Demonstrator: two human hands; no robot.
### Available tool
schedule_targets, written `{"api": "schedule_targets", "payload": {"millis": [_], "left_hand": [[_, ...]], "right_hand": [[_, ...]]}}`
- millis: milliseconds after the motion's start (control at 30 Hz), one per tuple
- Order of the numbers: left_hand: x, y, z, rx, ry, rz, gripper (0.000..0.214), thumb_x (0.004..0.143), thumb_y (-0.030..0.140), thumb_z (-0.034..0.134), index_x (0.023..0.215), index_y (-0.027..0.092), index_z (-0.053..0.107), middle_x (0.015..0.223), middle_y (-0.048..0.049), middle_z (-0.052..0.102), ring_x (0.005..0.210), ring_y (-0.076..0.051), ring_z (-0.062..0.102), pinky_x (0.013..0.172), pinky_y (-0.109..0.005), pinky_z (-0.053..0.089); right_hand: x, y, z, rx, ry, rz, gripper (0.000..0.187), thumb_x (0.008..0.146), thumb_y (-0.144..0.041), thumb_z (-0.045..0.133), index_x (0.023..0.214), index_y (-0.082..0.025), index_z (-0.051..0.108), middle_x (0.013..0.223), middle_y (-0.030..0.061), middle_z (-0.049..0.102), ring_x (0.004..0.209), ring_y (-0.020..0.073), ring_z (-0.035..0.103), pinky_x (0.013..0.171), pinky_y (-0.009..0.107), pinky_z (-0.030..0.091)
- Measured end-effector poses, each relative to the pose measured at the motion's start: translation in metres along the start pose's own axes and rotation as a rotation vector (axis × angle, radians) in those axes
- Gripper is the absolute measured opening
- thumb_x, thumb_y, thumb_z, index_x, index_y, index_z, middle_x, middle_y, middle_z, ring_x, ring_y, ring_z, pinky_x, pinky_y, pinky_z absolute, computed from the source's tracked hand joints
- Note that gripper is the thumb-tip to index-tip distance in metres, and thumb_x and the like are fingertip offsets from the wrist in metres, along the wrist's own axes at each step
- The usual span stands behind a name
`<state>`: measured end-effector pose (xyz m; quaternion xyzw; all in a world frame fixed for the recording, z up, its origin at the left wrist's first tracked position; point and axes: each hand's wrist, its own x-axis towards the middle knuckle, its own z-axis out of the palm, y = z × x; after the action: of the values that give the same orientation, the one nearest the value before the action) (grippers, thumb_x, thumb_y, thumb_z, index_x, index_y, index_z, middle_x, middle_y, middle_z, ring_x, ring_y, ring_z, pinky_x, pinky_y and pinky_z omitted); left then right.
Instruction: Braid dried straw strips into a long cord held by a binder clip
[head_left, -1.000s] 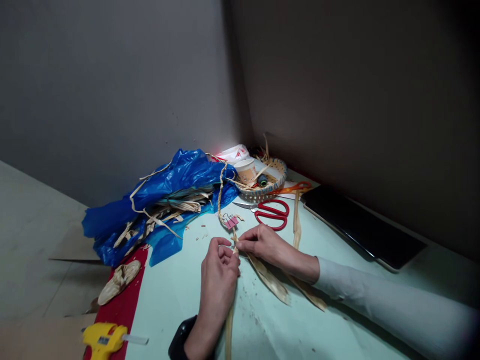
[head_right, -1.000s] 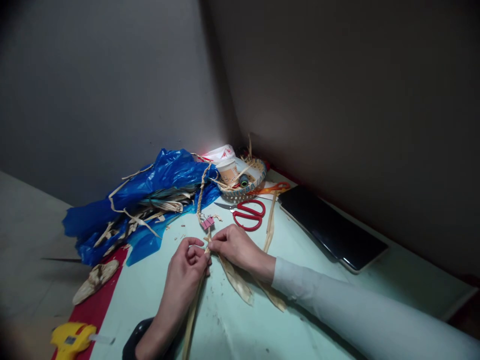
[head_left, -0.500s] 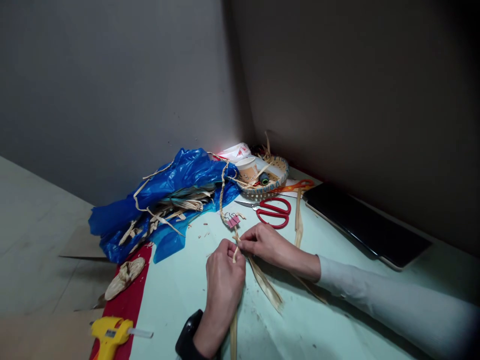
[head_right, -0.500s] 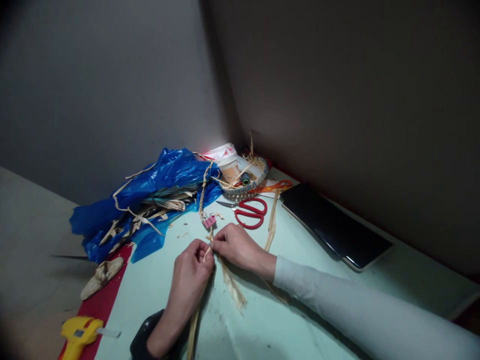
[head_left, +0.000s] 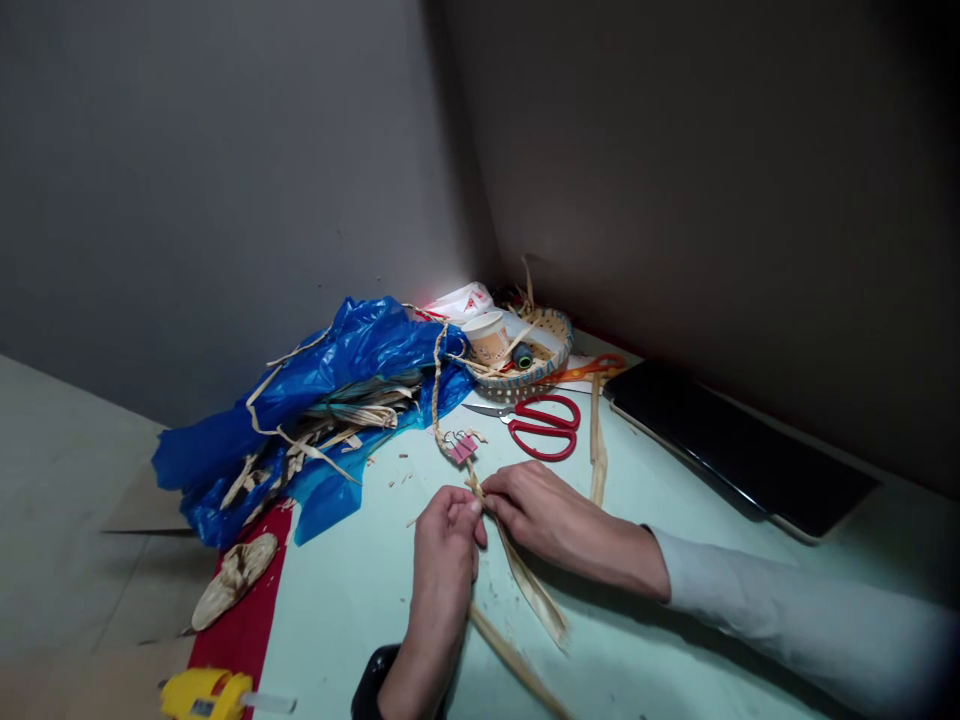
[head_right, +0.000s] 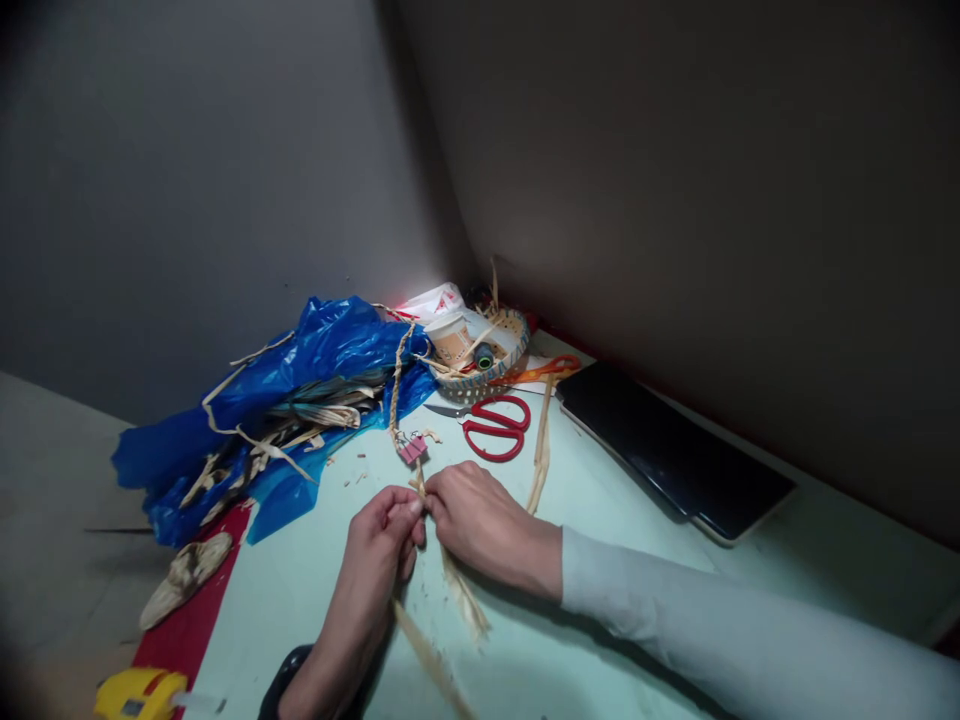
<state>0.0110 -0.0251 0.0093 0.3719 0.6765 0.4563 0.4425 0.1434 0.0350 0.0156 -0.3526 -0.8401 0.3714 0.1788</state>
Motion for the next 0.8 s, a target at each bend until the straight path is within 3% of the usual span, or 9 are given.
{"api": "schedule_targets", "payload": {"millis": [133,300,400,567,700,800], "left_hand": [[0.001,0.002,0.002,0.021,0.018,-0.006,0.018,0.075,0.032,0.06,0.067,0.018,0.051,0.045,0.0079,0.046,0.037,-0.003,0.025,0.04,-0.018,0.017],[0.0,0.006,0.006,0.094,0.047,0.006,0.02,0.075,0.031,0.059,0.063,0.019,0.049,0.043,0.0062,0.047,0.043,-0.007,0.034,0.044,-0.02,0.023],[-0.002,0.006,0.009,0.136,0.075,0.035,0.018,0.076,0.028,0.058,0.063,0.019,0.049,0.045,0.0064,0.047,0.045,-0.008,0.036,0.046,-0.02,0.026],[-0.004,0.002,0.009,0.061,0.074,0.028,0.016,0.074,0.027,0.059,0.064,0.019,0.049,0.048,0.0077,0.045,0.045,-0.007,0.036,0.045,-0.019,0.026],[-0.005,-0.001,0.005,-0.053,0.021,-0.024,0.022,0.076,0.035,0.061,0.067,0.019,0.049,0.04,0.0108,0.038,0.036,-0.004,0.025,0.04,-0.02,0.015],[-0.006,-0.005,0.002,-0.114,-0.023,0.0,0.024,0.08,0.04,0.061,0.072,0.019,0.052,0.037,0.0114,0.037,0.035,-0.004,0.025,0.041,-0.02,0.018]], "right_hand": [[-0.003,-0.001,-0.006,-0.171,-0.05,-0.03,0.024,0.089,-0.016,0.044,0.078,-0.014,0.065,0.074,0.0084,0.067,0.066,0.0153,0.056,0.057,0.026,0.028],[-0.011,-0.015,-0.027,-0.455,-0.098,-0.022,0.028,0.091,-0.019,0.044,0.074,-0.012,0.065,0.07,0.0109,0.065,0.058,0.0161,0.053,0.053,0.03,0.021],[-0.016,-0.026,-0.032,-0.473,-0.112,-0.008,0.027,0.091,-0.016,0.044,0.074,-0.012,0.063,0.068,0.0099,0.063,0.057,0.015,0.05,0.052,0.03,0.021],[-0.023,-0.029,-0.013,-0.354,-0.147,-0.026,0.024,0.09,-0.013,0.041,0.076,-0.013,0.06,0.063,0.0055,0.061,0.048,0.0119,0.043,0.048,0.029,0.023],[-0.029,-0.026,0.007,-0.504,-0.083,-0.108,0.015,0.086,-0.01,0.045,0.08,-0.014,0.058,0.066,0.0069,0.062,0.053,0.0158,0.051,0.049,0.031,0.025],[-0.032,-0.025,0.013,-0.596,-0.042,-0.177,0.013,0.088,-0.008,0.046,0.083,-0.014,0.056,0.072,0.0079,0.062,0.06,0.0176,0.057,0.051,0.031,0.028]]}}
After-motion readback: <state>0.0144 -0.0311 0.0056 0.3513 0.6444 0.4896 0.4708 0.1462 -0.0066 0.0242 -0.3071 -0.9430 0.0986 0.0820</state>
